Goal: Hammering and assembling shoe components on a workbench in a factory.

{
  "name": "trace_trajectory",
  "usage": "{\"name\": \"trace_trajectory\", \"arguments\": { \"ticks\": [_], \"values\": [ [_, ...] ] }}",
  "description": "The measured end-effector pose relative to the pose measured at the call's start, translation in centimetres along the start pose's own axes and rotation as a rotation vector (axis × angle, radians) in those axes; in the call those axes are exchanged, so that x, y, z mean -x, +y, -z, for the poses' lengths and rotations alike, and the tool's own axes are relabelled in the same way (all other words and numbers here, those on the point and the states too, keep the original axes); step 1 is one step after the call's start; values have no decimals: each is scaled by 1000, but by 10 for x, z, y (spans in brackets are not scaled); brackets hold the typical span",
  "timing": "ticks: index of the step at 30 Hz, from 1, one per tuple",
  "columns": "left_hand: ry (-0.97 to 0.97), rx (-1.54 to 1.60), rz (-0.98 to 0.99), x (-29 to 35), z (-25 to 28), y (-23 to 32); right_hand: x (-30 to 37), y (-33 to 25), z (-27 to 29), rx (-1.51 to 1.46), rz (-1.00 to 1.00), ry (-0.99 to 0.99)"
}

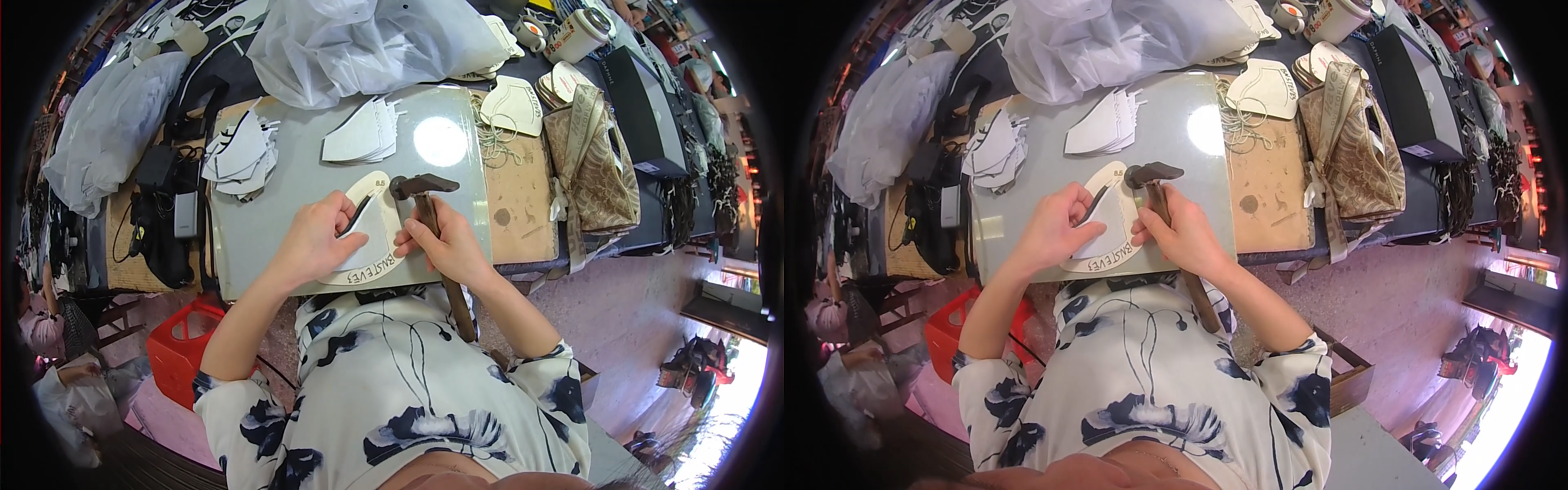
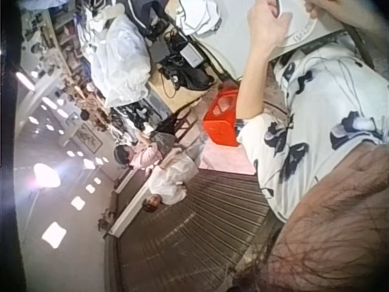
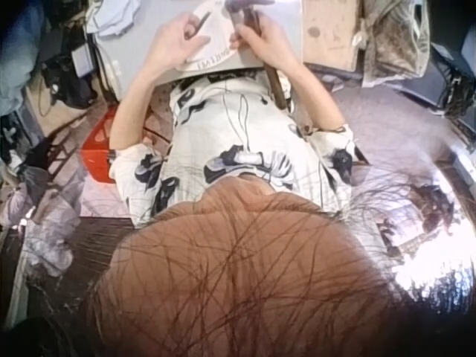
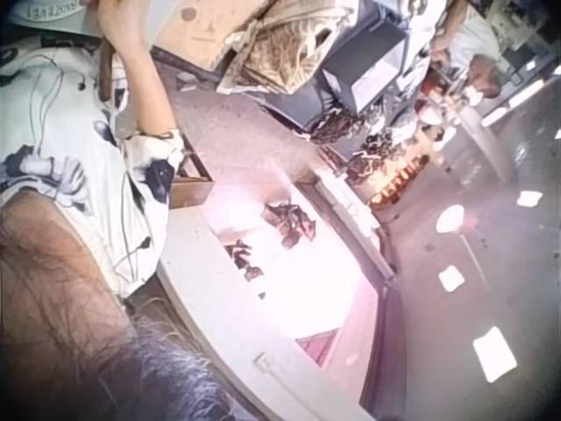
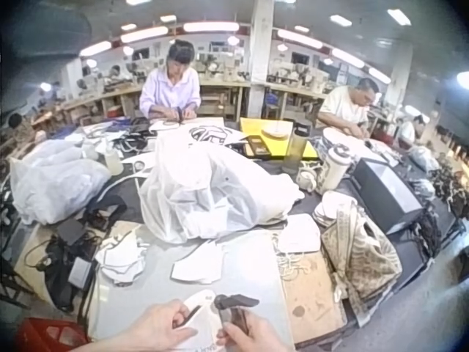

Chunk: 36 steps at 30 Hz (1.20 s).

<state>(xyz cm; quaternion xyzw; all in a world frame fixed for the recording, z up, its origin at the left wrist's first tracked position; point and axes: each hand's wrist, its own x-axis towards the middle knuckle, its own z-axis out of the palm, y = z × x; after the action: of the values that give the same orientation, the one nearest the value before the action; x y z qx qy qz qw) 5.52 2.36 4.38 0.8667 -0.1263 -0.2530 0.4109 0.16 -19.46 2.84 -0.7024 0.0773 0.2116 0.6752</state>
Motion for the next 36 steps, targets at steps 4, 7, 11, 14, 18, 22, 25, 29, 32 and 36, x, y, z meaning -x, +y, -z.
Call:
{"name": "trace_trajectory", "arguments": {
  "ticks": [4, 7, 11, 14, 18, 22, 25, 29, 32, 36],
  "values": [
    [15, 3, -20, 0, -3, -4, 1, -1, 0, 9, 2, 0],
    [19, 17, -26, 0, -3, -4, 1, 0, 0, 10, 4, -1],
    [14, -29, -17, 0, -2, 0, 0, 0, 0, 8, 1, 2],
    [25, -59, -14, -1, -3, -2, 0, -3, 1, -16, 14, -30],
    [43, -108, -13, -1, -2, 3, 1, -8, -5, -118, 137, -113],
    [42, -139, -11, -2, -3, 4, -5, -7, -8, -119, 50, -179],
    [75, -193, -44, -1, -3, 6, -8, -5, -7, -153, 3, -182],
    [42, -155, 85, 4, 4, 4, -9, -5, -8, -152, -16, -187],
    [23, -39, 124, 10, 14, -6, -11, -5, -9, -168, -52, -173],
    [-18, 58, 66, 14, 27, -19, -12, -4, -11, -187, -66, -179]
  ]
}}
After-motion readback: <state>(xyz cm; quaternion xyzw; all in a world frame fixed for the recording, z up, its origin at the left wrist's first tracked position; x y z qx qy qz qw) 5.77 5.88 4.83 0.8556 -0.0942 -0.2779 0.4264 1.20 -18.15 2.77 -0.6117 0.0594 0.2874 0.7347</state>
